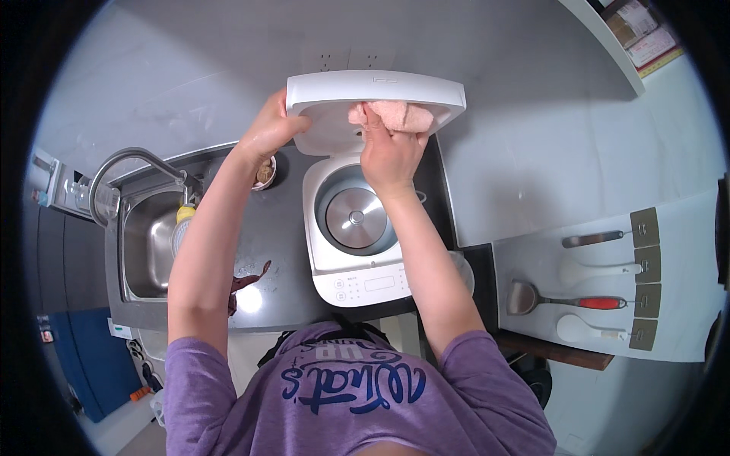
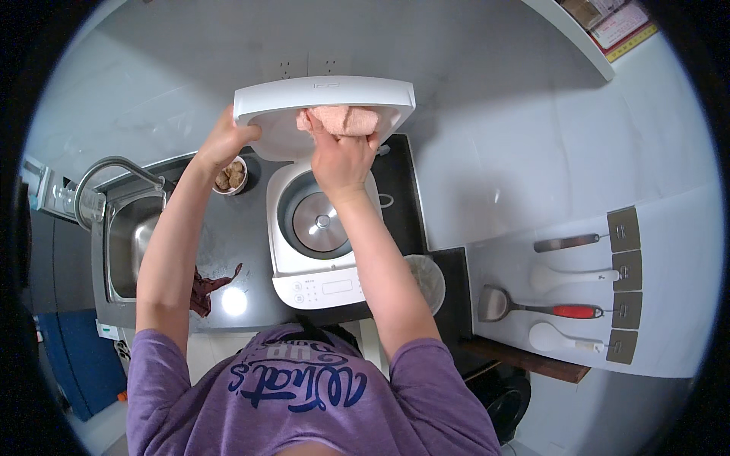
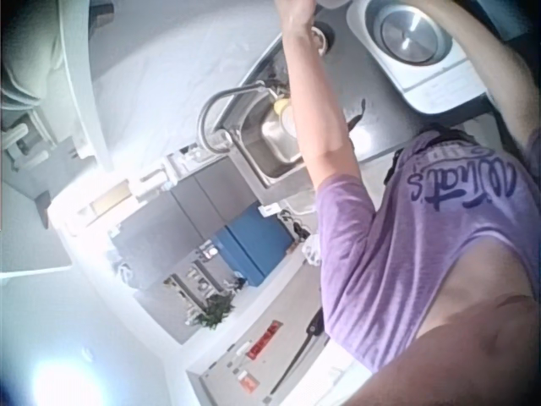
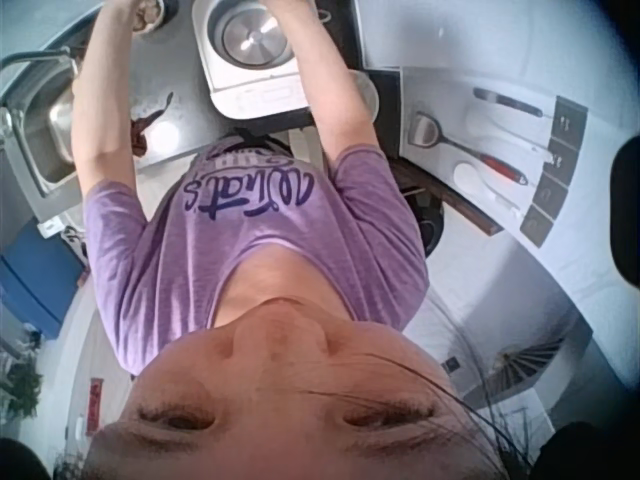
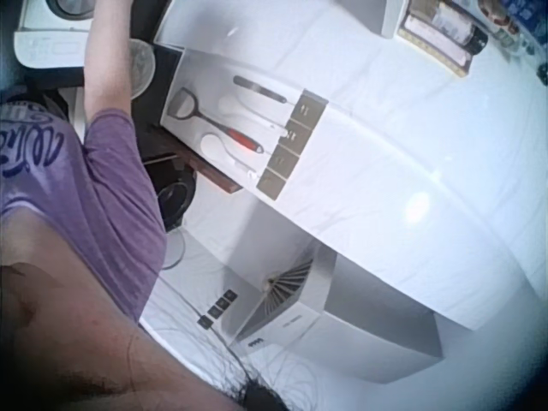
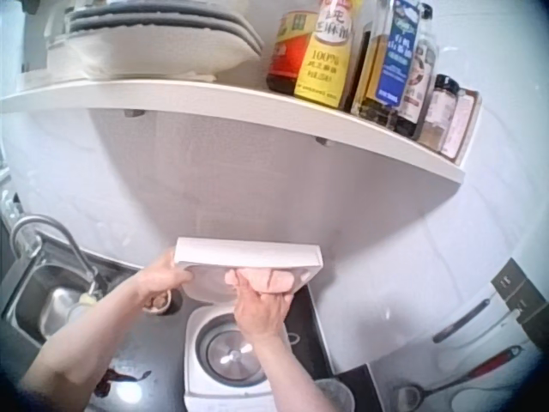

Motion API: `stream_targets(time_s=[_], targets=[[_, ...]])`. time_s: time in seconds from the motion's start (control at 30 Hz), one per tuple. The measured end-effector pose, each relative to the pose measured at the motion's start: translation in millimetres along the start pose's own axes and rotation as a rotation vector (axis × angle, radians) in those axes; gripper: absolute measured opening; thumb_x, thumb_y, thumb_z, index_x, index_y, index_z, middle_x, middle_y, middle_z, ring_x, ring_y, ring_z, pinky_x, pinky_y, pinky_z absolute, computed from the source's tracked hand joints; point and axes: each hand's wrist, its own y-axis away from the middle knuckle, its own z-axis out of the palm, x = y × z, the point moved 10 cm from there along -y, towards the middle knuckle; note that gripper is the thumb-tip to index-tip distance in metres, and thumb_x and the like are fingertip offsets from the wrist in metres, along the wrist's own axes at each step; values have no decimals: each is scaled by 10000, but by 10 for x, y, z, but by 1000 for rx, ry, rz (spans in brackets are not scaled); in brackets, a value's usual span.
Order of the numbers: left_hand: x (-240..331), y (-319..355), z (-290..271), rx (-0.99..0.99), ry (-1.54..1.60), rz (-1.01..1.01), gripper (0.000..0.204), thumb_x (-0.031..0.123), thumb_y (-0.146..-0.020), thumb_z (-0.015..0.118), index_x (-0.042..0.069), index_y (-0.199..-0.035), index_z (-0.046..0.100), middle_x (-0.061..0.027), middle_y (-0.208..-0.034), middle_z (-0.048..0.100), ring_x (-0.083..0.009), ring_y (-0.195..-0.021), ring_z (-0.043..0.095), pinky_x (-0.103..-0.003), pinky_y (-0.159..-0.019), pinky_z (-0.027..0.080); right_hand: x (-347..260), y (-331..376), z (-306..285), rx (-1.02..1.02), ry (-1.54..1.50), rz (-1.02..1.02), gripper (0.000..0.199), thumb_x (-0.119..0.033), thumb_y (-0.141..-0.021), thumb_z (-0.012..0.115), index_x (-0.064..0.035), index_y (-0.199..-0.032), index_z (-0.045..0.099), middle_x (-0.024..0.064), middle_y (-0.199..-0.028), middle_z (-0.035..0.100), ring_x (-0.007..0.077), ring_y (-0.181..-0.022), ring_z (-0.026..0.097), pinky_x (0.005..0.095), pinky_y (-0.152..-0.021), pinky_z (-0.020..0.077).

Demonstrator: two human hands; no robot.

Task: The person cleans a rice cooker and its lid using a yellow sponge and a pink cloth. They wipe the interior and exterior surfaces, rinse the lid under running water, and dry the components with the cloth.

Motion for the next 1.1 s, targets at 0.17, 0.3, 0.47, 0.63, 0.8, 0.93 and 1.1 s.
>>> stream_targets(time_s=[0.17, 0.3, 0.47, 0.63, 0.8, 0.93, 1.1], targets=[[12, -21, 11, -22, 0, 9, 531, 23, -747, 611, -19, -1276, 595, -73, -1140, 665, -173, -1068, 588, -312, -976, 449, 179, 57, -54, 83, -94, 18, 382, -202, -991, 584, -255, -1363, 653, 97, -1304, 635, 332, -1272, 523, 517, -1062, 325], [-3, -23, -21, 0, -15, 4, 539, 29, -744, 617, -19, -1280, 590, -78, -1137, 662, -175, -1062, 590, -315, -972, 451, 473, 93, -92, 90, -59, 198, 511, -176, -993, 511, -4, -1472, 475, 231, -1354, 565, 423, -1267, 510, 518, -1076, 359], [-22, -59, -10, 21, 63, 19, 551, 29, -740, 620, -8, -1288, 584, -75, -1138, 656, -177, -1051, 590, -321, -959, 458, 471, 161, -124, 136, -173, 255, 578, -176, -995, 476, 42, -1522, 379, 297, -1384, 532, 476, -1267, 515, 494, -1063, 414], [-59, -52, -5, 34, 113, 12, 554, 20, -733, 623, -7, -1284, 583, -70, -1136, 654, -170, -1047, 588, -311, -938, 464, 627, 327, -5, 119, -168, 446, 618, -199, -998, 456, 12, -1560, 308, 306, -1350, 565, 481, -1174, 589, 498, -962, 495], [-16, -32, 8, -20, 119, 30, 552, 18, -724, 627, 0, -1274, 594, -66, -1138, 658, -163, -1047, 588, -299, -924, 467, 653, 835, 471, -95, -246, 753, 619, -220, -1009, 440, -28, -1578, 289, 294, -1296, 604, 452, -1104, 629, 473, -915, 519], [-10, 22, 44, -41, 116, 15, 553, 12, -720, 614, 1, -1273, 600, -70, -1155, 663, -167, -1073, 592, -301, -959, 456, 440, 1000, 796, -359, -245, 706, 558, -168, -983, 467, 42, -1493, 386, 306, -1177, 656, 465, -1052, 657, 459, -899, 528], [-27, 78, 44, -7, 99, 2, 561, 27, -716, 614, -3, -1277, 596, -80, -1165, 664, -182, -1113, 589, -304, -1021, 423, 334, 1069, 944, -364, -510, 951, 262, -113, -966, 491, 46, -1153, 583, 250, -1129, 643, 379, -1054, 632, 427, -943, 476]])
